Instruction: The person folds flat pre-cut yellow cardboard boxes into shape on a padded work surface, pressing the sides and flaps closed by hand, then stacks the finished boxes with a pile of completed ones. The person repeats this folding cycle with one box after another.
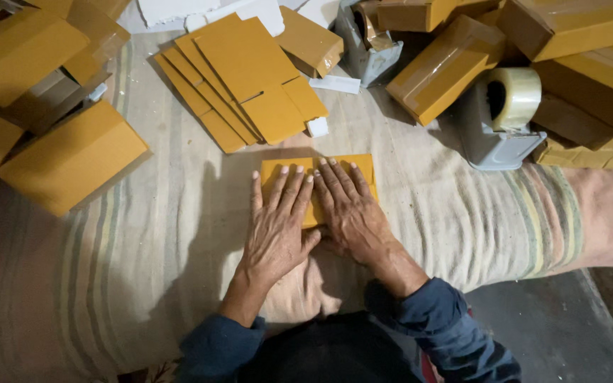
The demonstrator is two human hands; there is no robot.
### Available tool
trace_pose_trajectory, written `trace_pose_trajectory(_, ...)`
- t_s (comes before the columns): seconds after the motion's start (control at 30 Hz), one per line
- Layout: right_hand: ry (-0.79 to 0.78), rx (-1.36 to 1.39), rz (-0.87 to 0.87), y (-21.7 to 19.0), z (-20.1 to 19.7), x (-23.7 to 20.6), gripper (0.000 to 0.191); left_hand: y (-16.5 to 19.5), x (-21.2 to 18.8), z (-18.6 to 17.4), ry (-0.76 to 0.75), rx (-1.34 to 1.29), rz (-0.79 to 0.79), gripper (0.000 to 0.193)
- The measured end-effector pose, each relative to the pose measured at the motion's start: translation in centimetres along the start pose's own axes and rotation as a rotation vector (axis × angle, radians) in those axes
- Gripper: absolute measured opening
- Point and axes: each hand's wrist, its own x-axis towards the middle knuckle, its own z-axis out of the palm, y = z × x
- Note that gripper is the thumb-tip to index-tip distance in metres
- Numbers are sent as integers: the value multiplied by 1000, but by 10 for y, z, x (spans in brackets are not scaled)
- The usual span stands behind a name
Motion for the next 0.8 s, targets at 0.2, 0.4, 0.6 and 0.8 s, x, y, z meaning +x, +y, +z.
trace_pose_trajectory(0.2,67,-138,30,23,6,-21,90,-22,-5,2,-27,-56,-63,108)
trace_pose_trajectory(0.4,62,95,99,15,4,-18,89,-14,-9,-1,-41,60,-119,110)
trace_pose_trajectory(0.6,58,-40,53,-7,4,-2,66,20,8,18,119,332,-12,98)
trace_pose_trajectory(0.8,112,218,110,19,-9,-26,90,-10,-5,2,30,20,-141,110)
